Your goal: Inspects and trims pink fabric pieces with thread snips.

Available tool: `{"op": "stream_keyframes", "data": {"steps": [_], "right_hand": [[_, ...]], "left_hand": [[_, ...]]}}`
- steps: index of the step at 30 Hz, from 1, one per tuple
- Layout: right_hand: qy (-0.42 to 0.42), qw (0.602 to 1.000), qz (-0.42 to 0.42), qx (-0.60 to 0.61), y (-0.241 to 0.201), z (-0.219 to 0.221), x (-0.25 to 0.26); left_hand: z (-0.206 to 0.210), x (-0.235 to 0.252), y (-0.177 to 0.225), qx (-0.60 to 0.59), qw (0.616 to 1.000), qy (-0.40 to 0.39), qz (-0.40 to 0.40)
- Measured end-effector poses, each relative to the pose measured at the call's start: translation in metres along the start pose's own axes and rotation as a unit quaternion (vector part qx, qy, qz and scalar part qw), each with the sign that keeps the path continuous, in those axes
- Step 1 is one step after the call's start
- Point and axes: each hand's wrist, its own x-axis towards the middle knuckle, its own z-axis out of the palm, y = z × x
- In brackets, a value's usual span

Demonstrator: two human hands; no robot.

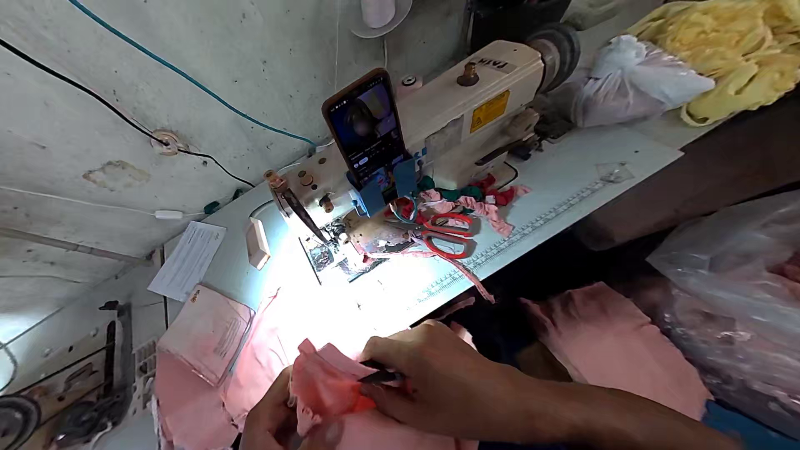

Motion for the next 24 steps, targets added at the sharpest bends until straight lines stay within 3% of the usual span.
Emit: {"op": "stream_keyframes", "data": {"steps": [3, 5, 7, 11, 13, 15, 18, 24], "right_hand": [[0.012, 1.0, 0.004, -0.028, -0.003, 0.002, -0.004], [0.002, 1.0, 0.015, -0.009, 0.002, 0.004, -0.006], [-0.036, 0.998, 0.025, 0.039, 0.017, 0.01, -0.011], [-0.125, 0.973, 0.064, 0.186, 0.033, 0.002, -0.024], [-0.126, 0.952, 0.089, 0.263, 0.031, -0.018, -0.027], [-0.102, 0.952, 0.131, 0.258, 0.039, -0.035, -0.023], [-0.006, 0.97, 0.187, 0.154, 0.055, -0.038, -0.016], [0.022, 0.969, 0.181, 0.169, 0.062, -0.031, -0.014]], "left_hand": [[0.0, 0.001, -0.005, 0.08, 0.995, 0.054, 0.008], [-0.002, 0.004, -0.009, 0.044, 0.995, 0.094, 0.012], [0.0, 0.008, -0.011, 0.039, 0.995, 0.092, 0.012], [0.001, 0.023, -0.016, 0.149, 0.982, 0.102, 0.044], [0.006, 0.021, -0.019, 0.107, 0.986, 0.124, 0.002], [0.014, 0.023, -0.026, 0.027, 0.988, 0.144, -0.043], [0.025, 0.027, -0.038, -0.062, 0.985, 0.141, -0.072], [0.022, 0.024, -0.042, -0.07, 0.991, 0.093, -0.067]]}}
